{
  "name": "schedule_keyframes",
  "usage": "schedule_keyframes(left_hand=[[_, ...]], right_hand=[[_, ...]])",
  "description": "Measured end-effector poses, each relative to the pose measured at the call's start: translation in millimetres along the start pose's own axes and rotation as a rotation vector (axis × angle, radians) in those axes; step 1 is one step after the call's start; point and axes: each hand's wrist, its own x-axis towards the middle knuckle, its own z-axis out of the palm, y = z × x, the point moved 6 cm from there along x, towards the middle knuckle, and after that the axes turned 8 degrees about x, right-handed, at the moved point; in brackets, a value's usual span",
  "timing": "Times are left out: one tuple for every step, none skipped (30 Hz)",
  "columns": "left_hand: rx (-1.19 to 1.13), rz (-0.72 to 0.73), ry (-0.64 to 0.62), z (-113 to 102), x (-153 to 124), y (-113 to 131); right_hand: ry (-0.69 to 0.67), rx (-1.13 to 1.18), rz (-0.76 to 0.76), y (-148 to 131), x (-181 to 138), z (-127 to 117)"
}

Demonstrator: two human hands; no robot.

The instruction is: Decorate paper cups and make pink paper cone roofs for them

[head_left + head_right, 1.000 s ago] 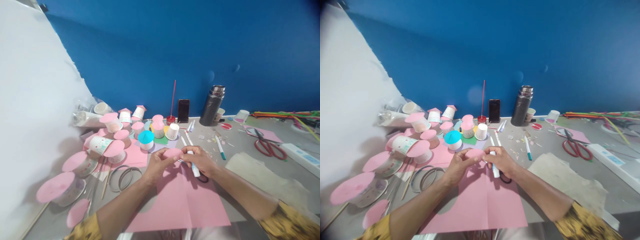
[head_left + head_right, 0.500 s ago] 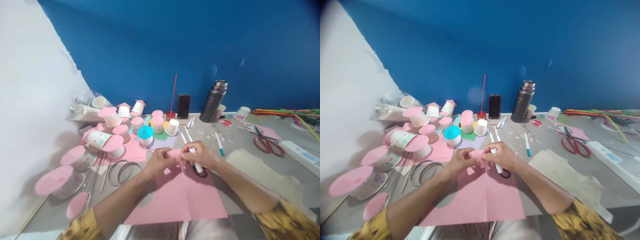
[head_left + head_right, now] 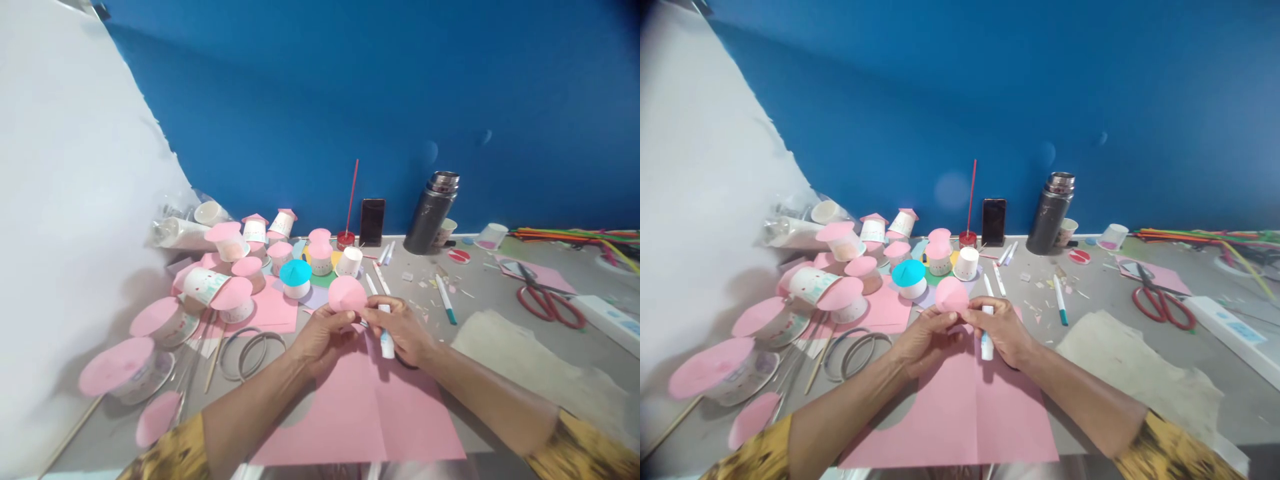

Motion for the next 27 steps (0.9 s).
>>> schedule_keyframes(left_hand=[[-0.019, 0.002, 0.004, -1.2, 0.3, 1.2], [-0.029, 0.007, 0.003, -2.3, 0.7, 2.5], [-0.027, 0.007, -0.007, -2.9, 1.0, 3.4], [-0.014, 0.007, -0.020, -3.3, 1.3, 4.1], [0.007, 0.009, -0.030, -3.6, 1.6, 4.7], [0.034, 0.013, -0.034, -4.1, 1.7, 5.2], [0.061, 0.019, -0.036, -4.6, 1.7, 5.7], [0.084, 0.025, -0.042, -4.8, 1.7, 6.1], [0.102, 0.029, -0.054, -4.6, 1.6, 6.4], [0.116, 0.030, -0.073, -4.0, 1.4, 6.4], [0.126, 0.026, -0.099, -2.9, 1.1, 6.1], [0.134, 0.018, -0.129, -1.6, 0.7, 5.6], [0.139, 0.010, -0.158, -0.4, 0.2, 5.0], [0.142, 0.003, -0.184, 0.9, -0.3, 4.4], [0.144, -0.004, -0.205, 1.9, -0.9, 3.8], [0.145, -0.010, -0.222, 2.9, -1.4, 3.3], [0.147, -0.013, -0.232, 3.6, -2.0, 2.9], [0.150, -0.013, -0.238, 4.2, -2.4, 2.7], [0.154, -0.011, -0.243, 4.9, -2.8, 2.6], [0.159, -0.006, -0.248, 5.5, -3.1, 2.6], [0.163, 0.001, -0.252, 6.0, -3.3, 2.8], [0.166, 0.007, -0.255, 6.3, -3.4, 3.0], [0.170, 0.011, -0.255, 6.2, -3.4, 3.0], [0.173, 0.012, -0.250, 5.5, -3.2, 3.0], [0.176, 0.010, -0.239, 4.3, -2.8, 3.1], [0.178, 0.008, -0.225, 2.6, -2.3, 3.3], [0.179, 0.007, -0.214, 0.9, -1.8, 3.7]], right_hand=[[-0.025, -0.037, -0.004, -2.0, -0.9, 0.8], [-0.051, -0.064, -0.012, -4.7, -1.6, 1.0], [-0.074, -0.080, -0.027, -8.0, -2.0, 0.5], [-0.092, -0.084, -0.045, -11.2, -2.0, -0.6], [-0.105, -0.076, -0.059, -13.9, -1.8, -2.1], [-0.112, -0.060, -0.067, -15.9, -1.2, -3.9], [-0.115, -0.043, -0.067, -16.9, -0.6, -5.4], [-0.113, -0.027, -0.060, -17.1, 0.1, -6.7], [-0.107, -0.015, -0.045, -16.7, 0.6, -7.6], [-0.096, -0.011, -0.026, -15.8, 0.9, -8.3], [-0.086, -0.016, -0.009, -15.0, 1.0, -8.4], [-0.076, -0.029, 0.000, -14.8, 0.8, -8.3], [-0.068, -0.053, 0.001, -15.1, 0.4, -8.0], [-0.060, -0.086, -0.007, -15.9, 0.0, -7.8], [-0.055, -0.127, -0.022, -17.0, -0.3, -7.5], [-0.053, -0.171, -0.045, -18.2, -0.6, -7.4], [-0.051, -0.215, -0.070, -19.4, -0.8, -7.4], [-0.050, -0.258, -0.095, -20.3, -0.8, -7.5], [-0.049, -0.300, -0.117, -20.9, -0.7, -7.8], [-0.045, -0.341, -0.135, -21.2, -0.6, -8.3], [-0.040, -0.381, -0.145, -21.2, -0.4, -8.9], [-0.032, -0.418, -0.149, -21.1, -0.3, -9.6], [-0.028, -0.446, -0.148, -20.9, -0.3, -9.9], [-0.030, -0.463, -0.143, -20.9, -0.4, -10.0], [-0.035, -0.466, -0.137, -21.2, -0.6, -9.9], [-0.044, -0.453, -0.128, -21.7, -0.8, -9.6], [-0.051, -0.420, -0.116, -22.4, -0.8, -9.8]])
